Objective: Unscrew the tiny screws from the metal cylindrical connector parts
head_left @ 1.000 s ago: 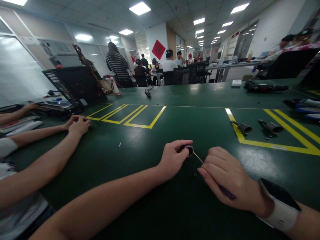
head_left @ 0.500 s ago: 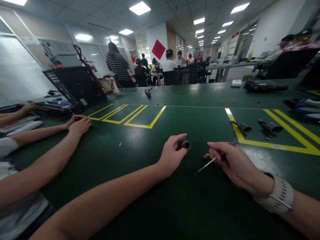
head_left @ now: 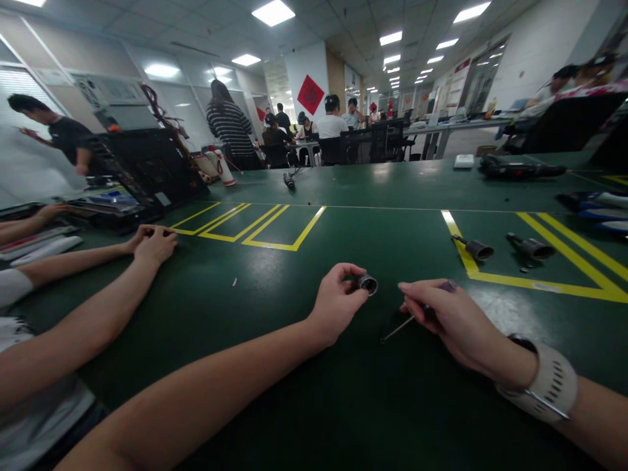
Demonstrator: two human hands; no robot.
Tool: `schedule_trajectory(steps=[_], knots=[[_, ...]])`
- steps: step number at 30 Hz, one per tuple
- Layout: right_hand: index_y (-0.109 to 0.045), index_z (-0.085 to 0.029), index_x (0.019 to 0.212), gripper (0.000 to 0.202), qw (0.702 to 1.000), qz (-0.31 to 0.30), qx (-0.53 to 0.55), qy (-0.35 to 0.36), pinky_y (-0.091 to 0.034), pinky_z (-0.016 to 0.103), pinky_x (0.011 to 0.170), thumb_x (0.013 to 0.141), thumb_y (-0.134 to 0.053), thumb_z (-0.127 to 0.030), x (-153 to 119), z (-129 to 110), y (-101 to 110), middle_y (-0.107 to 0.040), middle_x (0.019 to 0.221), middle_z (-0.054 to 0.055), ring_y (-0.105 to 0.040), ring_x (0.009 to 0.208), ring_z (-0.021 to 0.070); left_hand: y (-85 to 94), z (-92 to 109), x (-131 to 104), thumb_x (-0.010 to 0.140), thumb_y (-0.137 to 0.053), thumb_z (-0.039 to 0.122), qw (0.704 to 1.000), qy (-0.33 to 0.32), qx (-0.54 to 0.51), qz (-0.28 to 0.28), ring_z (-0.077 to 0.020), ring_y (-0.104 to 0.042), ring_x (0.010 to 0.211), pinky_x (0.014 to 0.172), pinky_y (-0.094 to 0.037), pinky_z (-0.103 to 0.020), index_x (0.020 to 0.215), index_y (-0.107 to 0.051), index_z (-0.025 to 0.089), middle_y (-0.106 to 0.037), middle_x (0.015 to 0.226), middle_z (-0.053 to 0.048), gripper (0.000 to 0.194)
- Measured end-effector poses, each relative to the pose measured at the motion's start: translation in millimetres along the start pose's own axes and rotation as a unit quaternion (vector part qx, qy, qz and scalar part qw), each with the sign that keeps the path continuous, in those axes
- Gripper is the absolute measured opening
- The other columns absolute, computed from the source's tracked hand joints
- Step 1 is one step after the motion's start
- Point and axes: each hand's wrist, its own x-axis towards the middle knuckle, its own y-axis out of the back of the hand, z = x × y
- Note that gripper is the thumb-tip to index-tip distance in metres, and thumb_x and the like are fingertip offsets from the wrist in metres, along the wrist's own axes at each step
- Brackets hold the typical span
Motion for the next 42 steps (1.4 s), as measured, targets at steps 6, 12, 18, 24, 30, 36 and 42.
schedule_trajectory(steps=[6,12,18,24,30,36,42], knots=[[-0.047,-0.020,0.046,0.045,0.976,-0.028,-0.174,0.126,-0.032,0.023,0.038,0.087,-0.046,-0.037,-10,-4,-6,-0.042,0.041,-0.003,-0.042,0.039,0.0103,-3.4,5,-2,0.066,-0.064,0.005,1.000,0.013,-0.022,0.016,-0.0145,-0.063,0.081,0.080,-0.049,-0.032,0.094,-0.055,0.015,-0.065,0.086,-0.003,0.031],[-0.046,-0.019,0.048,0.044,0.938,0.021,-0.211,0.274,-0.038,0.025,0.045,0.091,-0.042,-0.030,-17,0,-6,-0.046,0.047,-0.002,-0.047,0.044,0.0103,-4.3,6,-1,0.065,-0.064,0.003,0.999,0.002,-0.030,0.045,-0.0134,-0.063,0.080,0.081,-0.049,-0.030,0.091,-0.058,0.013,-0.065,0.087,-0.003,0.029],[-0.050,-0.020,0.060,0.033,0.902,0.080,-0.222,0.362,-0.039,0.027,0.050,0.092,-0.041,-0.023,-18,1,-3,-0.049,0.056,-0.001,-0.050,0.054,0.0128,-4.3,6,-2,0.065,-0.063,0.002,0.997,0.001,-0.062,0.038,-0.0140,-0.063,0.085,0.082,-0.051,-0.031,0.089,-0.057,0.014,-0.065,0.099,-0.005,0.027],[-0.051,-0.019,0.066,0.028,0.884,0.051,-0.265,0.383,-0.039,0.028,0.052,0.091,-0.040,-0.020,-18,-3,-8,-0.049,0.059,0.000,-0.048,0.055,0.0138,-6.5,11,-6,0.067,-0.062,0.003,0.999,-0.009,-0.048,0.018,-0.0134,-0.065,0.081,0.079,-0.052,-0.030,0.088,-0.060,0.013,-0.067,0.091,-0.005,0.023],[-0.051,-0.020,0.068,0.026,0.865,0.047,-0.305,0.396,-0.039,0.029,0.054,0.091,-0.039,-0.019,-18,-2,-8,-0.050,0.060,0.001,-0.047,0.057,0.0143,-4.9,10,-6,0.068,-0.062,0.006,0.999,-0.023,-0.027,0.006,-0.0148,-0.066,0.078,0.076,-0.053,-0.030,0.089,-0.062,0.013,-0.070,0.083,-0.004,0.022],[-0.049,-0.019,0.069,0.022,0.855,0.020,-0.325,0.403,-0.038,0.030,0.057,0.089,-0.042,-0.016,-19,1,-9,-0.050,0.063,0.001,-0.047,0.061,0.0150,-4.7,8,-6,0.070,-0.061,0.011,0.999,-0.044,-0.006,-0.002,-0.0155,-0.067,0.079,0.078,-0.054,-0.031,0.091,-0.065,0.013,-0.070,0.085,-0.005,0.021],[-0.049,-0.019,0.067,0.022,0.832,0.006,-0.345,0.435,-0.037,0.032,0.059,0.087,-0.042,-0.013,-19,1,-10,-0.049,0.060,0.001,-0.045,0.060,0.0148,-5.0,7,-7,0.070,-0.059,0.010,0.998,-0.062,0.013,0.012,-0.0163,-0.067,0.081,0.080,-0.055,-0.032,0.089,-0.067,0.013,-0.071,0.088,-0.005,0.021]])
